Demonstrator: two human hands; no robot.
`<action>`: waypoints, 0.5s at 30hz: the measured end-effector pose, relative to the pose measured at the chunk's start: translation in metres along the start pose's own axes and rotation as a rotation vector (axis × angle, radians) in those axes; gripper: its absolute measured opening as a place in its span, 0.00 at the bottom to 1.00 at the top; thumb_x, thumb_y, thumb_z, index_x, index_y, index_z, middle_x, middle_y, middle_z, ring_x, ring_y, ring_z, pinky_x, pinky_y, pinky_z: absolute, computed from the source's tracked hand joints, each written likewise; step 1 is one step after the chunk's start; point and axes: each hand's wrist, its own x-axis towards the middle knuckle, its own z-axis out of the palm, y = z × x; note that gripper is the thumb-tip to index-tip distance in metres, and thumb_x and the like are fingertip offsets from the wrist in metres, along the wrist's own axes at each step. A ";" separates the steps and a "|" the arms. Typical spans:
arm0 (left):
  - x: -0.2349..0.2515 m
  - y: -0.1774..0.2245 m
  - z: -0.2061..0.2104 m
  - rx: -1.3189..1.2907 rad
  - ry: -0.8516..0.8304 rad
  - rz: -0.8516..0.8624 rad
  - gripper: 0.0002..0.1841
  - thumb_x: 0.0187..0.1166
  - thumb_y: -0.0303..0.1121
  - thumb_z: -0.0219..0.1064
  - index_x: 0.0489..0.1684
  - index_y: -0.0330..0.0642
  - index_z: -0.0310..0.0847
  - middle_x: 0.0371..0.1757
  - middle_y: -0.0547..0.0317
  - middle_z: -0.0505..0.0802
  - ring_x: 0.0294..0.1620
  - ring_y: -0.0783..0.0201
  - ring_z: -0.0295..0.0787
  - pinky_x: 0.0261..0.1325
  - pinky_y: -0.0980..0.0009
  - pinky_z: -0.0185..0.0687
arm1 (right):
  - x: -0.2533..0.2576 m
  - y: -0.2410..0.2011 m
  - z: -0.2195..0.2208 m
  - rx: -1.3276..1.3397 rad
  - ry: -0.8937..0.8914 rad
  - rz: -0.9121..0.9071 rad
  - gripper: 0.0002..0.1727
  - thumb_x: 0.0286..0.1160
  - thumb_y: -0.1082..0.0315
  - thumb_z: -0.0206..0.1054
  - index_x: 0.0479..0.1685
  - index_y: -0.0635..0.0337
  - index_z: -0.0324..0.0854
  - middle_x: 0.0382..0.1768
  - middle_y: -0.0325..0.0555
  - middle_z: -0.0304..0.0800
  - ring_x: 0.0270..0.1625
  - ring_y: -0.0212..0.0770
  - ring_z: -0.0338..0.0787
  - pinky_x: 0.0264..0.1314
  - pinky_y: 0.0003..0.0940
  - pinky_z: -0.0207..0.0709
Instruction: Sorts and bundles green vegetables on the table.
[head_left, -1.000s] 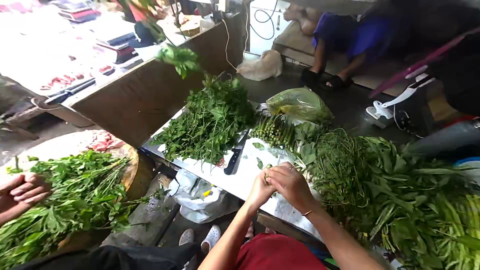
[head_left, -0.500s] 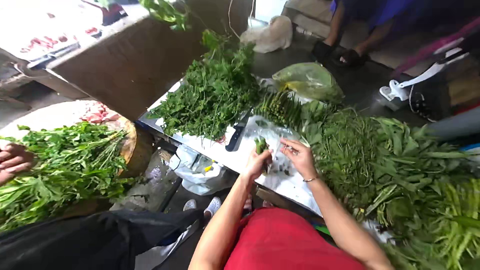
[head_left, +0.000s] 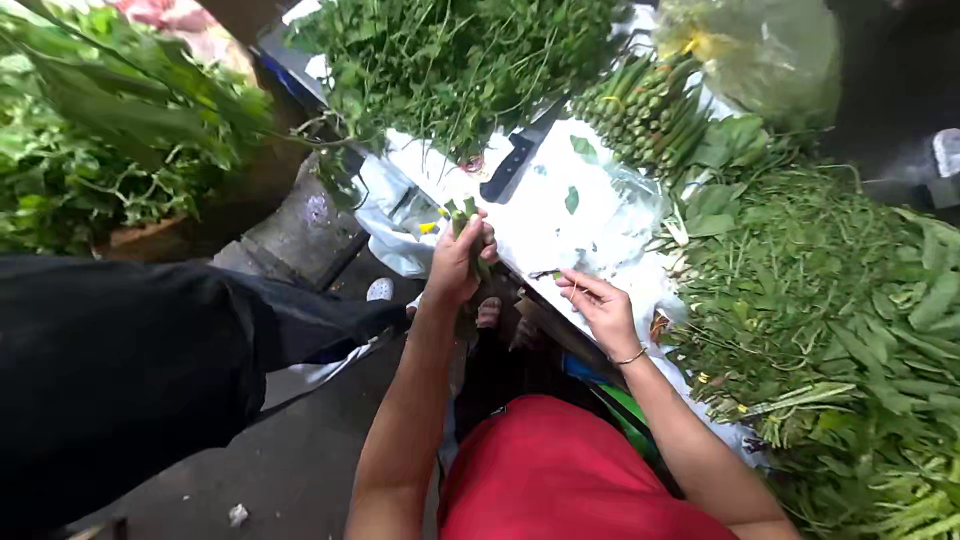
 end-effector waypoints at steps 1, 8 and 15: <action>-0.013 -0.003 -0.014 0.006 0.055 0.005 0.10 0.93 0.37 0.47 0.59 0.49 0.71 0.31 0.69 0.85 0.25 0.75 0.81 0.30 0.79 0.81 | -0.004 0.001 0.009 0.024 -0.044 0.003 0.16 0.79 0.74 0.67 0.63 0.67 0.87 0.51 0.47 0.96 0.43 0.28 0.93 0.49 0.24 0.88; -0.101 -0.041 -0.127 0.186 0.497 -0.177 0.11 0.93 0.38 0.51 0.64 0.48 0.70 0.31 0.66 0.82 0.23 0.72 0.77 0.28 0.75 0.80 | -0.042 0.032 0.052 0.072 -0.247 0.219 0.20 0.91 0.72 0.50 0.72 0.66 0.82 0.51 0.43 0.97 0.28 0.25 0.89 0.30 0.21 0.83; -0.131 -0.051 -0.195 0.284 0.637 -0.363 0.09 0.93 0.34 0.52 0.61 0.40 0.68 0.29 0.61 0.83 0.20 0.71 0.78 0.24 0.76 0.80 | -0.067 0.087 0.072 0.044 -0.308 0.481 0.25 0.91 0.70 0.41 0.77 0.69 0.76 0.62 0.53 0.92 0.52 0.36 0.94 0.56 0.33 0.86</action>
